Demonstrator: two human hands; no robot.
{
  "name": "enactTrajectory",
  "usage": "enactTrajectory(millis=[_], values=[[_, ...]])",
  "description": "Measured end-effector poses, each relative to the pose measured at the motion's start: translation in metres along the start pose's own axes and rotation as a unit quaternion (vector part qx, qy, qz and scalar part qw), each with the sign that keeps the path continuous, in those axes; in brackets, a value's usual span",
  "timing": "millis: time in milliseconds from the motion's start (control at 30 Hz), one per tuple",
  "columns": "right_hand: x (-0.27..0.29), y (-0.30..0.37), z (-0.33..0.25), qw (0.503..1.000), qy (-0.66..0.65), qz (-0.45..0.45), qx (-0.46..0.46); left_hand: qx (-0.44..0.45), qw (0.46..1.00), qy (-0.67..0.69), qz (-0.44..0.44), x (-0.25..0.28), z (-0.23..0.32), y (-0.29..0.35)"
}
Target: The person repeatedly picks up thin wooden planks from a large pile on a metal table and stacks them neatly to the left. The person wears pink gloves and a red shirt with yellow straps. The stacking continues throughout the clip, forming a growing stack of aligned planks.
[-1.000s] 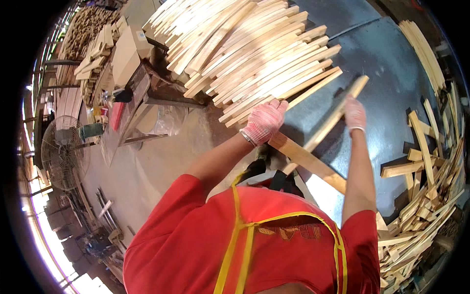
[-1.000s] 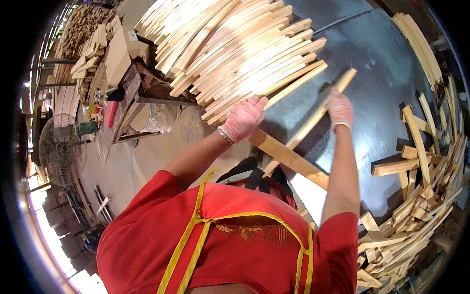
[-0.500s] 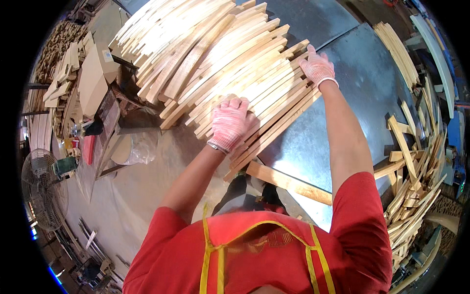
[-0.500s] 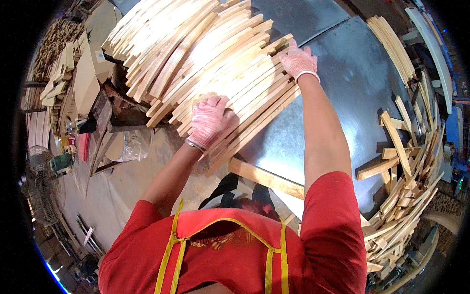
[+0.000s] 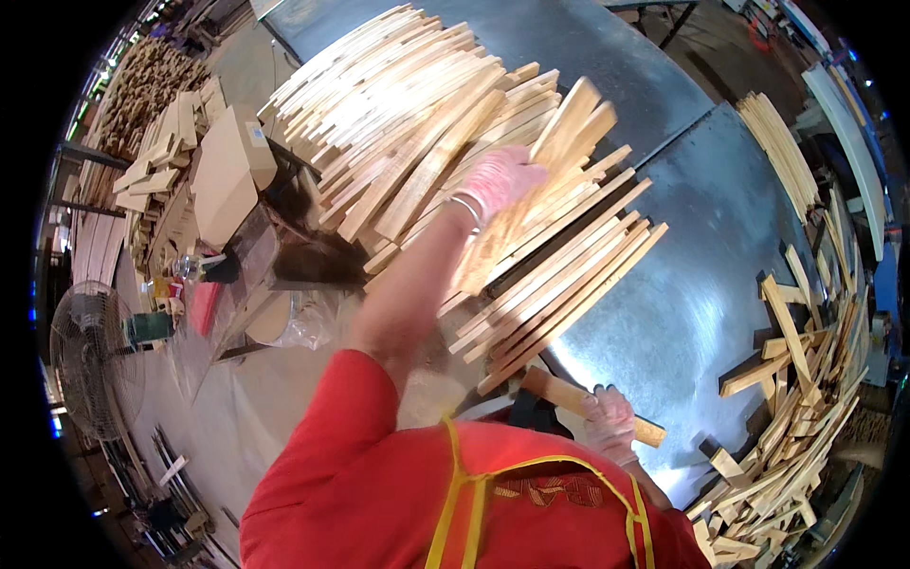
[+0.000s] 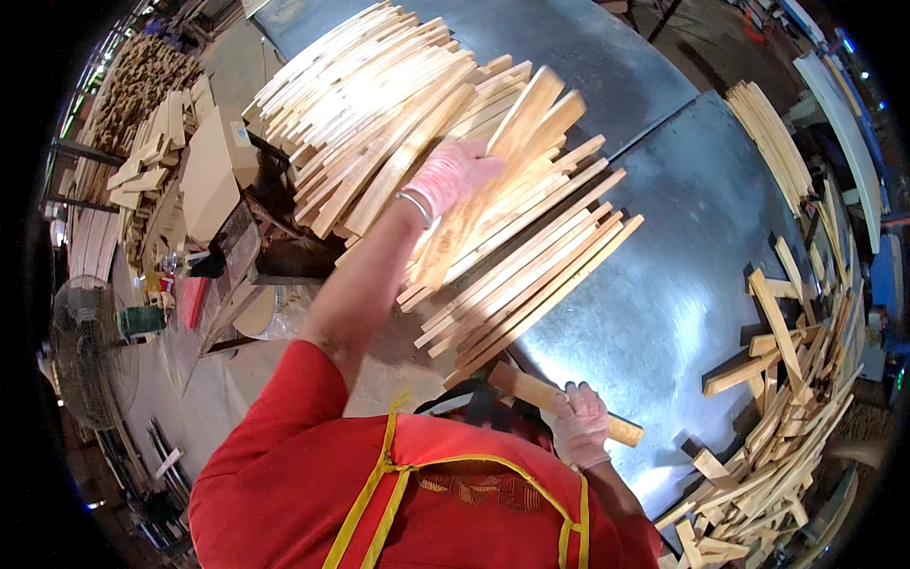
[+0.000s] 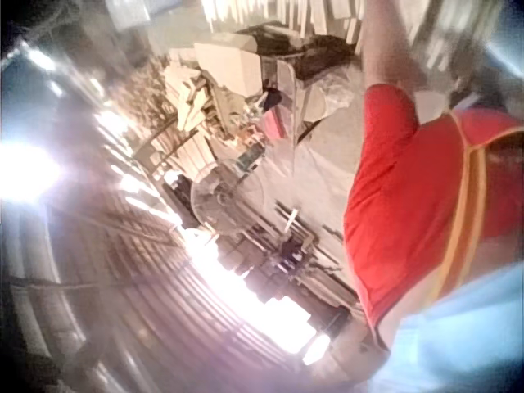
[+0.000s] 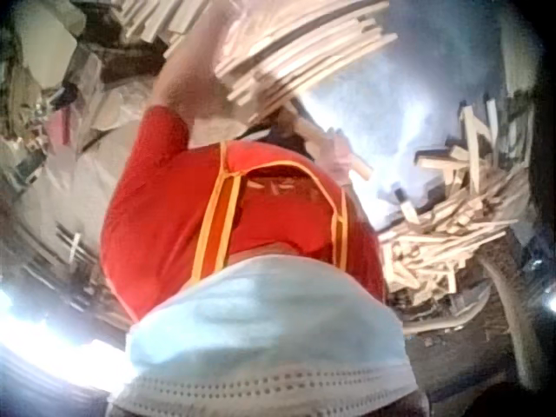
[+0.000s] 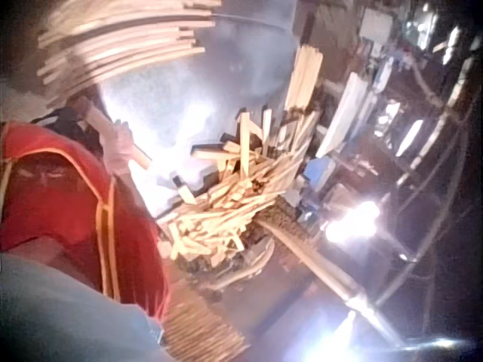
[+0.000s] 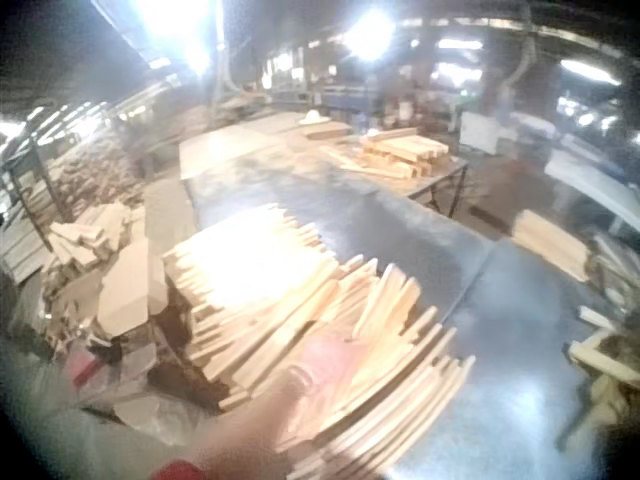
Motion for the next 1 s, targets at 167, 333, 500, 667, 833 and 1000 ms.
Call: enactTrajectory(millis=[167,333,500,667,833,1000], values=[[0.039,0.01,0.04,0.963,-0.119,0.165,-0.178,0.104,0.985,0.107,-0.083,-0.021,-0.035,0.023],[0.03,0.0,0.125,0.76,-0.343,0.252,-0.491,0.071,0.967,0.246,0.0,-0.022,-0.064,0.001],[-0.016,-0.146,0.064,0.868,-0.204,0.207,-0.402,0.062,0.974,0.214,0.048,0.007,-0.03,0.019],[0.026,-0.174,0.0,0.705,-0.558,0.13,-0.417,0.035,0.992,0.11,-0.052,-0.05,0.012,0.086],[0.037,-0.133,-0.01,0.416,-0.821,0.146,-0.362,-0.313,0.944,-0.073,0.069,-0.115,0.039,0.137],[-0.011,-0.082,0.054,0.435,-0.69,0.219,-0.536,-0.174,0.933,-0.248,0.196,-0.025,-0.063,0.076]])
Point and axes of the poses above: each hand's wrist, its own y-axis away from the middle knuckle, its own x-axis out of the back of the hand, z = x × y, the point moved 5 cm from there along -y, towards the middle knuckle, and after that the axes turned 14 degrees about z, right-handed, at the moved point
